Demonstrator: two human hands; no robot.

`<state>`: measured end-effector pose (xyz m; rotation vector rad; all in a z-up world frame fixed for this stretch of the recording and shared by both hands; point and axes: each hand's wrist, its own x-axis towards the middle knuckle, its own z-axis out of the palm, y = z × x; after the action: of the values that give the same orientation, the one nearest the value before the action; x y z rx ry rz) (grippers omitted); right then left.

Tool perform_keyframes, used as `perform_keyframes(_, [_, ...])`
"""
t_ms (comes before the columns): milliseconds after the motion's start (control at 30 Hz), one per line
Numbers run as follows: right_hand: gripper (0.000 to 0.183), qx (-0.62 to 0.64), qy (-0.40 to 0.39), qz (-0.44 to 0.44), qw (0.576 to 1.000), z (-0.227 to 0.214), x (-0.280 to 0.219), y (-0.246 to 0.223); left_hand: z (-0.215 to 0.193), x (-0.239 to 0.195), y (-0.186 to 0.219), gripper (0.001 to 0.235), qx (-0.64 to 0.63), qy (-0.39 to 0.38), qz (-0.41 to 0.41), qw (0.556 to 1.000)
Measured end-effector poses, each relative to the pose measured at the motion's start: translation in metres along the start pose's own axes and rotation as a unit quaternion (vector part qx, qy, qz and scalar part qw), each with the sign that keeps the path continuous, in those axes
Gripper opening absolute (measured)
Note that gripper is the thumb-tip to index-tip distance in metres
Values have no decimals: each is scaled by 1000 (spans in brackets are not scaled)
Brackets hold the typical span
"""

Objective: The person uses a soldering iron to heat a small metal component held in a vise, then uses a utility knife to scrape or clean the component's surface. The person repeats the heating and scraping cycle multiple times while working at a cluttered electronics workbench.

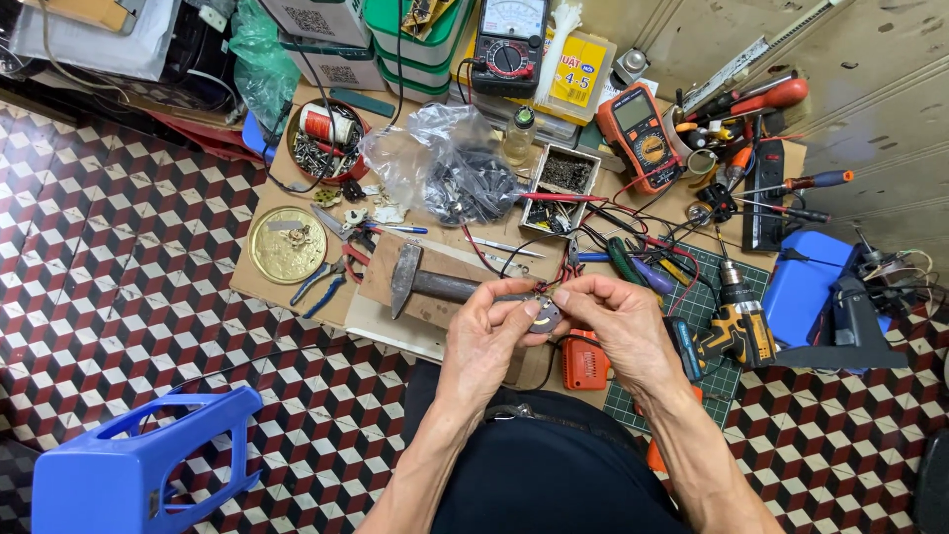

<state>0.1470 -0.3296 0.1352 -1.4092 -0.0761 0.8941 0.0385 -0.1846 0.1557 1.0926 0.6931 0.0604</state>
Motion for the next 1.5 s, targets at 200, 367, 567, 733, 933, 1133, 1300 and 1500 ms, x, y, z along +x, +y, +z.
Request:
perform_keyframes(200, [16, -15, 13, 4, 1000, 3, -1, 0, -3, 1, -6, 35, -24, -5, 3, 1000])
perform_keyframes(367, [20, 11, 22, 16, 1000, -4, 6, 16, -10, 4, -13, 35, -9, 5, 11, 1000])
perform_keyframes(567, [33, 8, 122, 24, 992, -80, 50, 45, -74, 22, -40, 38, -11, 164, 5, 986])
perform_keyframes(733, [37, -39, 273, -37, 961, -180, 105, 73, -164, 45, -87, 36, -14, 260, 9, 966])
perform_keyframes(933, [34, -137, 360, -76, 920, -192, 145, 25, -231, 80, -145, 33, 31, 311, 15, 950])
perform_keyframes(1133, [37, -143, 374, -55, 915, -212, 188, 26, -259, 93, -196, 36, 155, 327, -7, 932])
perform_keyframes(1300, [33, -121, 389, -70, 910, -224, 199, 43, -271, 99, -218, 37, 160, 328, 25, 931])
perform_keyframes(1500, [31, -138, 387, -94, 907, -218, 197, 46, -276, 101, -225, 36, 152, 326, 33, 933])
